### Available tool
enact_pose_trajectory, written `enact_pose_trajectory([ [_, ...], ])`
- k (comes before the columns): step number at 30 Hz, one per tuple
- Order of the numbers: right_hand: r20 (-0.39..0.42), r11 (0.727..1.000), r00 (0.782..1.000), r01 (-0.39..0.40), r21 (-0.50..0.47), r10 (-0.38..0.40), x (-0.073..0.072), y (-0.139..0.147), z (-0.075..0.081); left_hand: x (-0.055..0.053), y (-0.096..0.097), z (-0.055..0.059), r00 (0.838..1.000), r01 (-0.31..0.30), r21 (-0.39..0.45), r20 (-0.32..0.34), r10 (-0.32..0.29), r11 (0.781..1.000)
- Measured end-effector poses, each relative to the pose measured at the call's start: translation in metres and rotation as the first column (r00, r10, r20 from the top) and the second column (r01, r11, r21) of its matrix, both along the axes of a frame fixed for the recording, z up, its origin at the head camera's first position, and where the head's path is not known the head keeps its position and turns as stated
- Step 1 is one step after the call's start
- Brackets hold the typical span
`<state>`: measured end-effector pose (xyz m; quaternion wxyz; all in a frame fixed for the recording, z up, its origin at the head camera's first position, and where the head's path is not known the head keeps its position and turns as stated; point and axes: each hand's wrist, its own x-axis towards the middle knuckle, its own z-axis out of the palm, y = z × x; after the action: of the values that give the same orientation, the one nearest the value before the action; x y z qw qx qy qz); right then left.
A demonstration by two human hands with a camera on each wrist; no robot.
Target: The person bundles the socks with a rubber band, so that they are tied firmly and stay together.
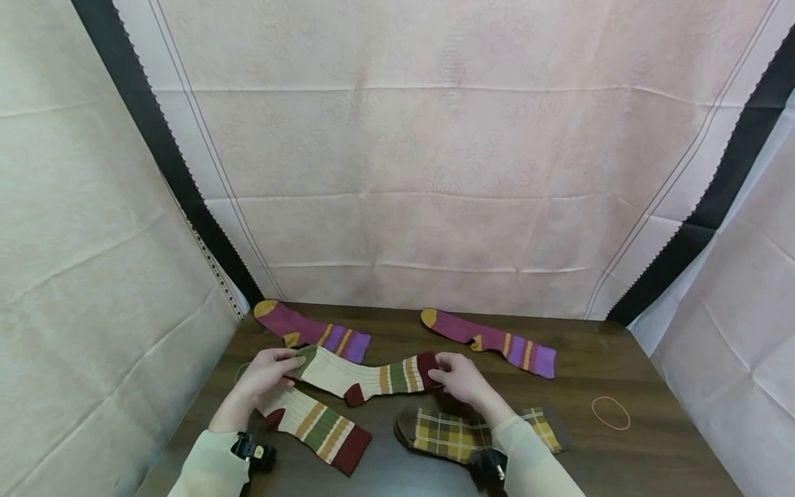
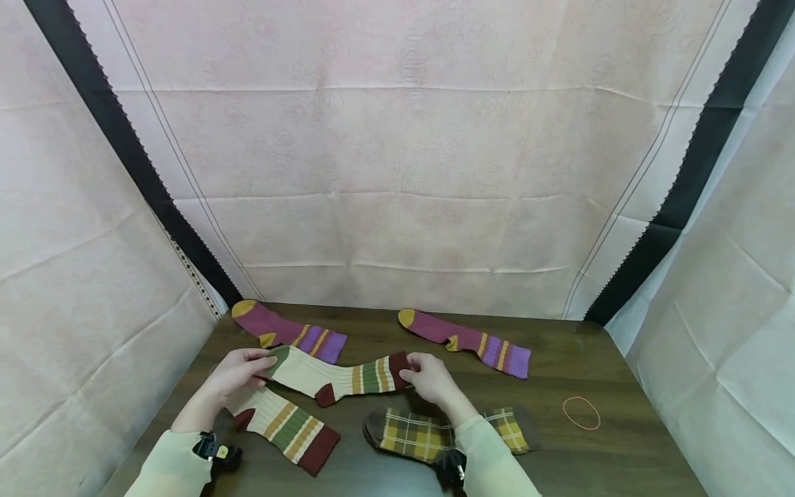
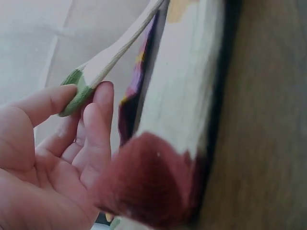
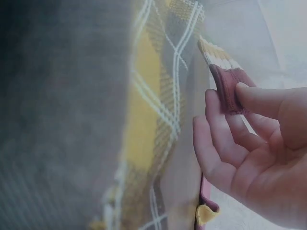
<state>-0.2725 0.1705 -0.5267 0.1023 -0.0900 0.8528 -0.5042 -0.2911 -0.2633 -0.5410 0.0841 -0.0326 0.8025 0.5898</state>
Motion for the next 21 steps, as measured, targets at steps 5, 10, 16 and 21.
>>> enact_pose_trajectory([
  [5, 0.025, 0.996, 0.999, 0.038, -0.084, -0.036, 0.002, 0.005, 0.003, 0.001, 0.007, 0.005, 0.999, -0.022, 0.048, -0.032, 0.023, 0.999],
  [10, 0.027, 0.990, 0.998, 0.059, -0.128, -0.056, 0.005, 0.014, 0.007, 0.004, 0.017, 0.013, 0.998, -0.035, 0.088, -0.052, 0.039, 0.995],
  [16, 0.017, 0.986, 0.998, 0.069, -0.150, -0.068, 0.009, 0.025, 0.012, 0.010, 0.025, 0.020, 0.996, -0.059, 0.138, -0.057, 0.067, 0.989],
  [21, 0.011, 0.982, 0.994, 0.108, -0.158, -0.108, 0.014, 0.036, 0.014, 0.017, 0.032, 0.022, 0.996, -0.034, 0.160, -0.072, 0.046, 0.986],
])
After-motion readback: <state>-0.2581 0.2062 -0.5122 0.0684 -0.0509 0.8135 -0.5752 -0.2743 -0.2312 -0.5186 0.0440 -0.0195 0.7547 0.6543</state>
